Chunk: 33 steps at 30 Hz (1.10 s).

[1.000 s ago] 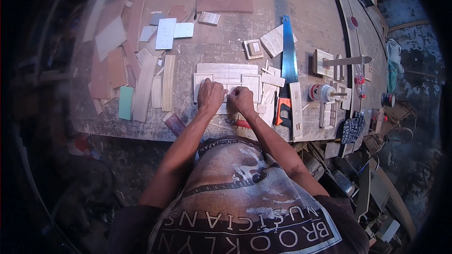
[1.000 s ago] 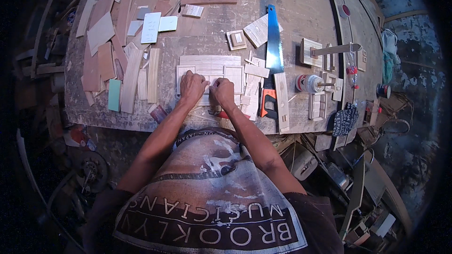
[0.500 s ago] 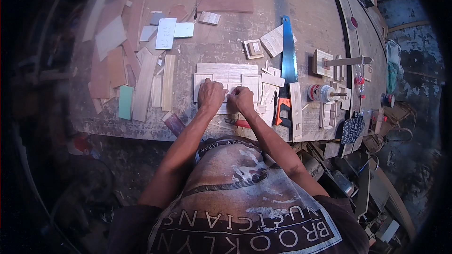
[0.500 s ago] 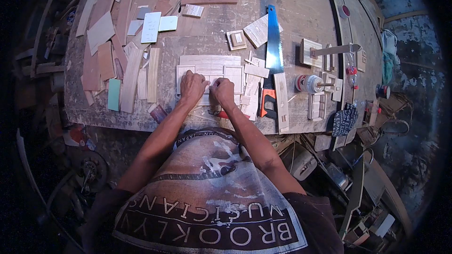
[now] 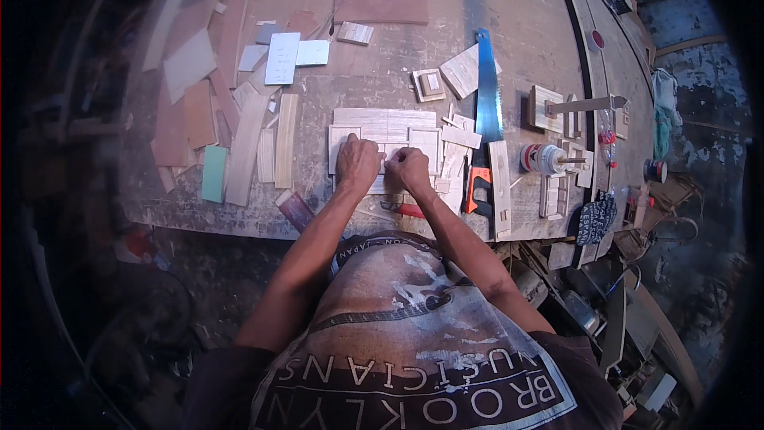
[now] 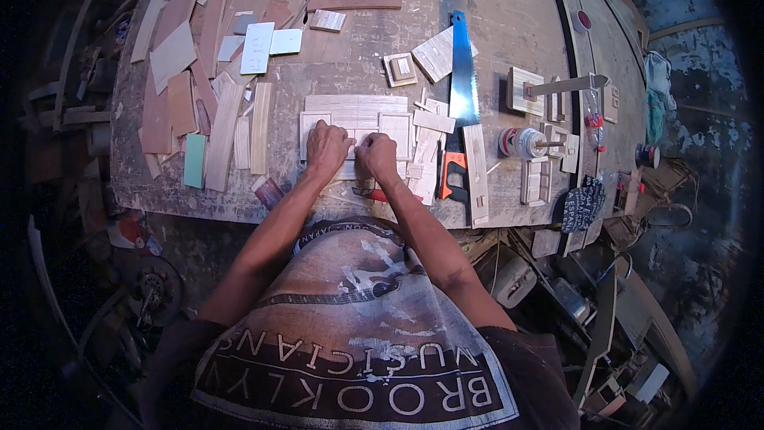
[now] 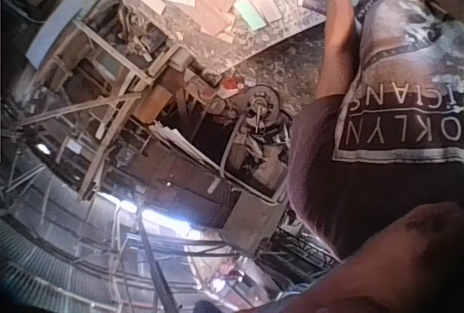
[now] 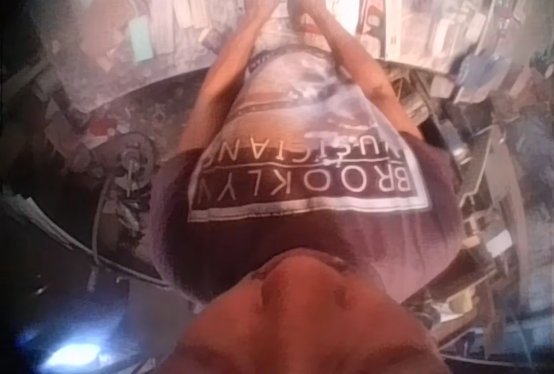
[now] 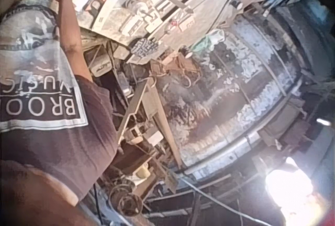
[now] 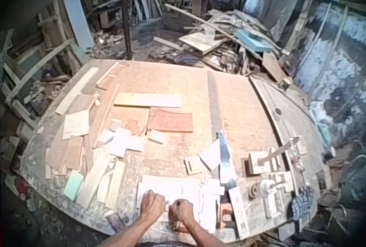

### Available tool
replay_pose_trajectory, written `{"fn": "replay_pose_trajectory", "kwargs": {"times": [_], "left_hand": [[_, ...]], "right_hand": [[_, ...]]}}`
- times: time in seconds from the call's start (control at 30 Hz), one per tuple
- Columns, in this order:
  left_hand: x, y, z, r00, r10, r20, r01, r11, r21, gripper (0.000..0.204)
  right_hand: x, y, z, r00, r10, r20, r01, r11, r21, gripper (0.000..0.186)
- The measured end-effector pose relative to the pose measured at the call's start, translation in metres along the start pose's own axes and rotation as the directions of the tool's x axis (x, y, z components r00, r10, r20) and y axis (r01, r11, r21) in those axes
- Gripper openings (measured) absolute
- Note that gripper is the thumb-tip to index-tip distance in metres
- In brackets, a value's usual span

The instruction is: Measuring, sanding, and assembling small wooden pieces at a workbench.

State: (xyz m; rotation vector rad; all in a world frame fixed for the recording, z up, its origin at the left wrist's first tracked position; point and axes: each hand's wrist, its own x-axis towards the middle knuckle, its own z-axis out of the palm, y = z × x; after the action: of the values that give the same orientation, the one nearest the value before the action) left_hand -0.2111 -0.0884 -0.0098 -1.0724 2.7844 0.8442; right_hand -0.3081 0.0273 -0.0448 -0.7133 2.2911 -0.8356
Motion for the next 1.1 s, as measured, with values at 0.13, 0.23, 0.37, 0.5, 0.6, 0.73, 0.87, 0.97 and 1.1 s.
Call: {"fn": "replay_pose_trajectory", "kwargs": {"times": [0.13, 0.23, 0.37, 0.5, 0.6, 0.73, 0.87, 0.97, 1.1], "left_hand": [[0.006, -0.003, 0.003, 0.999, -0.019, 0.039, 0.02, 0.999, -0.042, 0.023], [0.011, -0.025, 0.002, 0.999, -0.008, 0.042, 0.01, 0.999, -0.047, 0.019], [0.001, -0.04, -0.02, 0.992, 0.064, -0.112, -0.082, 0.984, -0.158, 0.02], [-0.028, -0.053, -0.044, 0.971, 0.051, -0.234, -0.101, 0.973, -0.209, 0.022], [-0.056, -0.086, -0.036, 0.957, -0.082, -0.277, -0.02, 0.938, -0.346, 0.02], [-0.098, -0.105, -0.028, 0.921, -0.227, -0.317, 0.078, 0.903, -0.422, 0.017], [-0.121, -0.091, -0.035, 0.907, -0.35, -0.233, 0.188, 0.833, -0.52, 0.015], [-0.132, -0.11, -0.014, 0.899, -0.39, -0.199, 0.22, 0.796, -0.564, 0.017], [-0.134, -0.105, -0.01, 0.937, -0.199, -0.287, 0.124, 0.958, -0.258, 0.022]], "right_hand": [[0.003, 0.007, -0.014, 0.989, 0.142, 0.031, -0.145, 0.951, 0.274, 0.017], [0.001, -0.006, -0.045, 0.979, 0.137, 0.153, -0.197, 0.839, 0.507, 0.013], [-0.013, -0.001, -0.072, 0.992, 0.076, 0.101, -0.115, 0.868, 0.484, 0.02], [-0.043, 0.014, -0.086, 0.997, 0.023, 0.073, -0.051, 0.911, 0.41, 0.031], [-0.064, 0.038, -0.084, 0.998, 0.006, 0.056, -0.025, 0.938, 0.347, 0.032], [-0.095, 0.052, -0.082, 0.996, 0.083, -0.035, -0.066, 0.94, 0.335, 0.029], [-0.127, 0.083, -0.08, 0.979, 0.141, -0.149, -0.095, 0.955, 0.282, 0.028], [-0.143, 0.094, -0.075, 0.963, 0.119, -0.243, -0.065, 0.974, 0.218, 0.031], [-0.173, 0.12, -0.069, 0.937, 0.224, -0.266, -0.143, 0.946, 0.291, 0.031]]}}
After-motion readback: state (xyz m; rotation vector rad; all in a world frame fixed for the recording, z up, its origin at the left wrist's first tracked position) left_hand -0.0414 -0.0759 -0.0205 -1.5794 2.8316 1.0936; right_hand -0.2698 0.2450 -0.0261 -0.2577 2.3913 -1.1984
